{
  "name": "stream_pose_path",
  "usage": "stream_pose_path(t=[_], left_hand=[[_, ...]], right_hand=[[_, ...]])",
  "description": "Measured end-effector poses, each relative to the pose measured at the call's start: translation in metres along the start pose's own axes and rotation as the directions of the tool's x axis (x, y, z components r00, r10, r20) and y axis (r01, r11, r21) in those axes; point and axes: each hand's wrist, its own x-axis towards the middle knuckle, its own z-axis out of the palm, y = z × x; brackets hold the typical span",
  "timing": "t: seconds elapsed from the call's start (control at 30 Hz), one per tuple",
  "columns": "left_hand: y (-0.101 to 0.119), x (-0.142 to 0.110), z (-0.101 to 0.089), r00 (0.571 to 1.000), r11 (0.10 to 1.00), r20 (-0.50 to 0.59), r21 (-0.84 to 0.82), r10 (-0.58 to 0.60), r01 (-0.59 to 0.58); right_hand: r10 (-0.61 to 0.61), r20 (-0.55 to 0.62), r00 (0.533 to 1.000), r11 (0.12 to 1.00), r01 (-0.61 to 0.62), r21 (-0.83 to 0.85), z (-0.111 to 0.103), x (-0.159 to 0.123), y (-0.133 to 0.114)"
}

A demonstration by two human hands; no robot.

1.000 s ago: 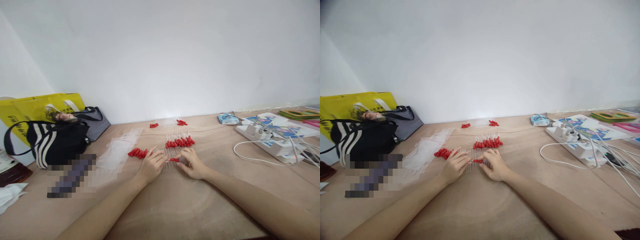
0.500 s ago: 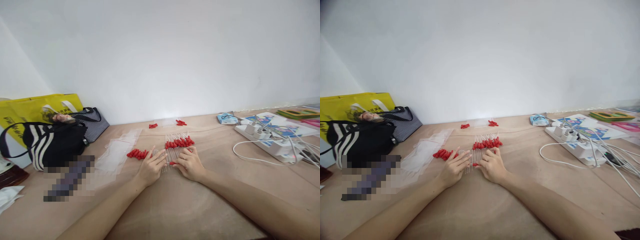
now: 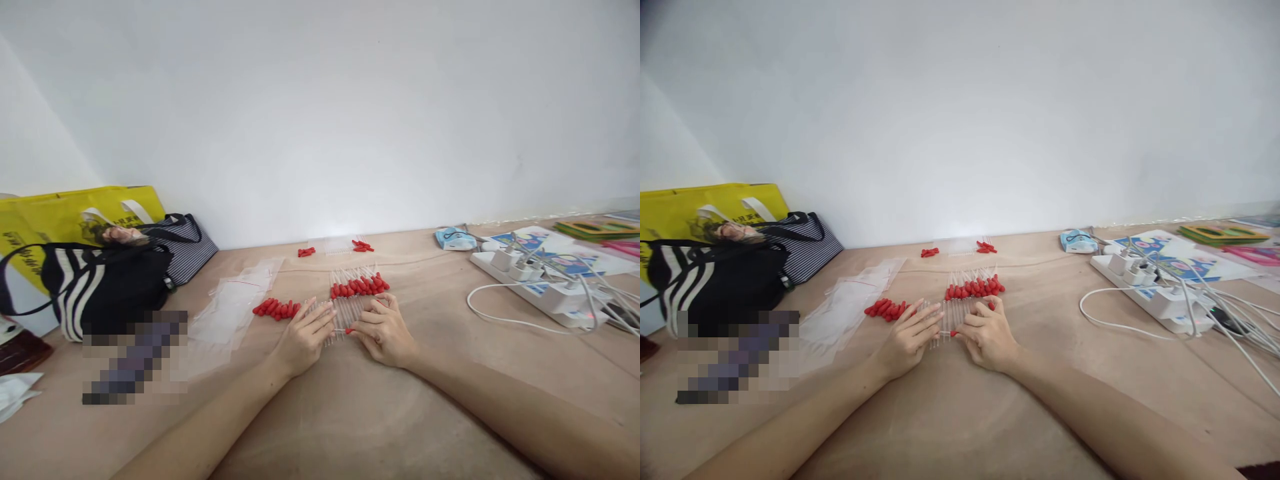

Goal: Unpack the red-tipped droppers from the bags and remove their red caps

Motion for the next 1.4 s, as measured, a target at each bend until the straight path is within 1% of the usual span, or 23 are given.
stream_pose_path(t=[0.07,0.17,0.27,0.37,0.4,0.43,0.5,0.53,0.57,0.6,0.7,0.83,0.9,0.97,1.03,1.07,1.1,1.13,1.2,1.23,1.27,1.33,1.4], left_hand=[[-0.003,-0.004,-0.003,0.998,0.999,-0.037,-0.001,-0.049,0.049],[-0.003,-0.006,-0.009,0.973,0.976,-0.070,-0.026,-0.219,0.218],[-0.001,0.000,-0.015,0.921,0.920,-0.045,-0.087,-0.387,0.383],[-0.004,0.012,-0.019,0.848,0.831,0.057,-0.178,-0.526,0.527],[-0.006,0.017,-0.019,0.806,0.780,0.114,-0.208,-0.581,0.591],[-0.010,0.021,-0.018,0.742,0.706,0.195,-0.229,-0.641,0.670],[-0.017,0.029,-0.016,0.568,0.525,0.387,-0.221,-0.726,0.822],[-0.021,0.032,-0.013,0.481,0.445,0.472,-0.196,-0.738,0.874],[-0.024,0.036,-0.011,0.412,0.386,0.538,-0.166,-0.735,0.907],[-0.026,0.038,-0.008,0.365,0.354,0.582,-0.137,-0.727,0.925],[-0.032,0.045,-0.001,0.306,0.335,0.622,-0.073,-0.721,0.939],[-0.039,0.049,0.007,0.260,0.350,0.636,0.017,-0.726,0.937],[-0.042,0.050,0.009,0.258,0.372,0.638,0.049,-0.726,0.927],[-0.043,0.051,0.009,0.275,0.405,0.632,0.068,-0.725,0.912],[-0.040,0.051,0.005,0.313,0.440,0.605,0.071,-0.732,0.895],[-0.037,0.050,0.002,0.355,0.473,0.581,0.059,-0.732,0.879],[-0.033,0.048,-0.002,0.430,0.535,0.558,0.029,-0.710,0.845],[-0.028,0.046,-0.006,0.531,0.621,0.535,-0.016,-0.657,0.784],[-0.020,0.038,-0.015,0.737,0.810,0.499,-0.112,-0.456,0.576],[-0.016,0.033,-0.018,0.806,0.880,0.491,-0.150,-0.330,0.451],[-0.013,0.029,-0.020,0.840,0.923,0.496,-0.175,-0.218,0.343],[-0.009,0.022,-0.023,0.840,0.956,0.535,-0.191,-0.088,0.222],[-0.009,0.018,-0.023,0.818,0.966,0.574,-0.192,-0.030,0.170]], right_hand=[[0.063,-0.021,0.998,0.998,-0.063,-0.002,-0.004,-0.003,0.006],[0.197,-0.077,0.977,0.980,-0.199,-0.014,-0.009,-0.007,0.017],[0.315,-0.128,0.941,0.945,-0.323,-0.046,-0.010,-0.009,0.028],[0.433,-0.149,0.889,0.894,-0.444,-0.055,-0.010,-0.009,0.037],[0.479,-0.151,0.865,0.869,-0.491,-0.054,-0.011,-0.009,0.039],[0.529,-0.151,0.835,0.840,-0.541,-0.053,-0.011,-0.010,0.041],[0.614,-0.139,0.777,0.778,-0.626,-0.059,-0.012,-0.010,0.044],[0.646,-0.124,0.754,0.753,-0.655,-0.063,-0.013,-0.011,0.045],[0.668,-0.100,0.737,0.735,-0.675,-0.066,-0.013,-0.011,0.046],[0.685,-0.073,0.725,0.722,-0.689,-0.068,-0.012,-0.011,0.046],[0.709,-0.011,0.705,0.703,-0.708,-0.068,-0.011,-0.010,0.045],[0.687,0.026,0.726,0.726,-0.683,-0.083,-0.011,-0.008,0.041],[0.676,0.041,0.736,0.736,-0.670,-0.093,-0.012,-0.007,0.039],[0.667,0.045,0.744,0.744,-0.662,-0.093,-0.013,-0.007,0.038],[0.670,0.030,0.742,0.741,-0.665,-0.094,-0.013,-0.007,0.039],[0.674,0.015,0.739,0.737,-0.670,-0.096,-0.013,-0.007,0.039],[0.674,-0.001,0.739,0.735,-0.671,-0.097,-0.012,-0.007,0.041],[0.668,-0.019,0.744,0.740,-0.666,-0.097,-0.012,-0.007,0.043],[0.629,-0.048,0.776,0.771,-0.631,-0.090,-0.011,-0.005,0.050],[0.598,-0.057,0.800,0.795,-0.601,-0.086,-0.011,-0.004,0.055],[0.563,-0.064,0.824,0.820,-0.566,-0.088,-0.011,-0.001,0.059],[0.493,-0.065,0.868,0.860,-0.497,-0.112,-0.010,0.004,0.069],[0.434,-0.042,0.900,0.886,-0.434,-0.165,-0.009,0.009,0.077]])
